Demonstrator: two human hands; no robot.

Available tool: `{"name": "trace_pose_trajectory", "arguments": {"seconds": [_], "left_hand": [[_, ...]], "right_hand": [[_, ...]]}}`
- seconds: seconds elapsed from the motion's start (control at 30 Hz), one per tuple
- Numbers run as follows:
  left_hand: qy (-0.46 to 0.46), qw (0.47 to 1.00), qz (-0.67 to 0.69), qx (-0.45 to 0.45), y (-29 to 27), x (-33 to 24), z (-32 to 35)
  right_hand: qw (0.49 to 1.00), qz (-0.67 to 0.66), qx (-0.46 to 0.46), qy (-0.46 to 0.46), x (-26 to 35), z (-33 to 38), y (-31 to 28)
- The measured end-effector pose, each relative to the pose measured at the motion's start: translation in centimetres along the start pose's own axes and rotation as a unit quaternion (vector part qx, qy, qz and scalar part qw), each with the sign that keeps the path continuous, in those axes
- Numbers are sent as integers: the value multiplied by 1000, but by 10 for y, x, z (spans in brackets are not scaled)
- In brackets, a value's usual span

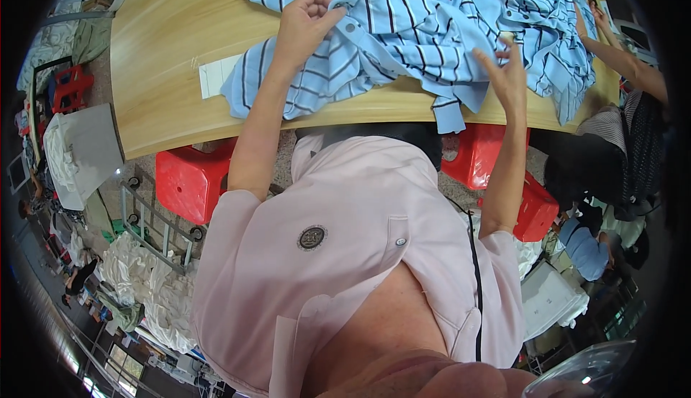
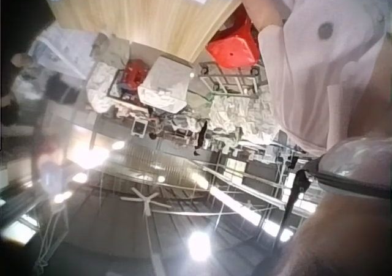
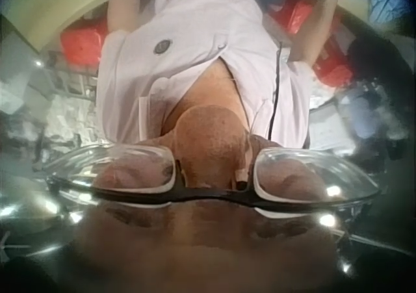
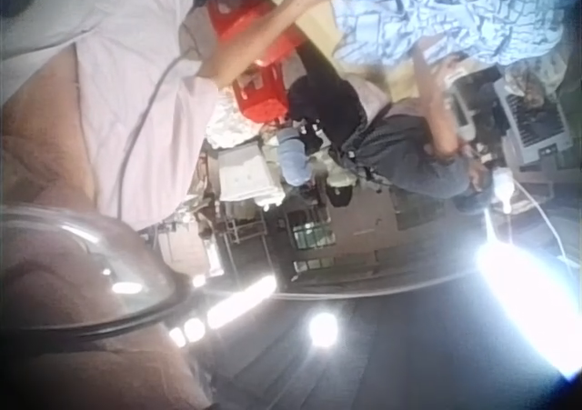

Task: The person is inspecting and sorting blue striped shirts on a large wooden table in a factory setting.

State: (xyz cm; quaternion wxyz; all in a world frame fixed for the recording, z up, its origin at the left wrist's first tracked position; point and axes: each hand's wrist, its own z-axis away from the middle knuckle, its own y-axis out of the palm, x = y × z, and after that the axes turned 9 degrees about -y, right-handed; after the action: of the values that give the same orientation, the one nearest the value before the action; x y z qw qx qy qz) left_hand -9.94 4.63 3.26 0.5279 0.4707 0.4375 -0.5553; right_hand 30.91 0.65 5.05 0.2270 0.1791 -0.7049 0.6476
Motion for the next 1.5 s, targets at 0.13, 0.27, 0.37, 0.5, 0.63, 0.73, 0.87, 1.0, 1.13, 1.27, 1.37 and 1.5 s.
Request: {"name": "trace_pose_trajectory", "arguments": {"seconds": [0.13,0.27,0.37,0.5,0.63,0.73,0.87,1.0,1.13,1.27,1.37,1.5], "left_hand": [[-27,996,-7,79,5,-3,8],[87,959,-233,133,12,-15,34],[143,908,-336,206,21,-2,54],[170,897,-388,126,35,7,63],[181,902,-383,81,28,22,65],[163,920,-353,51,32,21,67],[189,927,-325,11,36,20,67],[240,893,-381,-8,30,-5,69],[292,883,-367,28,14,-56,83],[133,906,-383,119,8,-15,76],[82,950,-292,79,14,18,80],[-30,977,-210,18,32,-2,86]], "right_hand": [[992,-74,91,40,-10,25,1],[982,-185,35,-5,-23,42,1],[953,-301,-17,-35,-7,43,1],[854,-499,-144,28,-2,28,-19],[866,-486,-79,89,-5,15,-21],[974,-227,18,-17,-23,42,16],[993,-70,-23,-94,-7,53,13],[954,-285,-82,-35,1,44,-16],[918,-372,-141,12,-7,30,-63],[1000,13,-3,-23,-85,23,-51],[982,181,23,-56,-57,28,-25],[946,193,-127,-229,23,49,-35]]}}
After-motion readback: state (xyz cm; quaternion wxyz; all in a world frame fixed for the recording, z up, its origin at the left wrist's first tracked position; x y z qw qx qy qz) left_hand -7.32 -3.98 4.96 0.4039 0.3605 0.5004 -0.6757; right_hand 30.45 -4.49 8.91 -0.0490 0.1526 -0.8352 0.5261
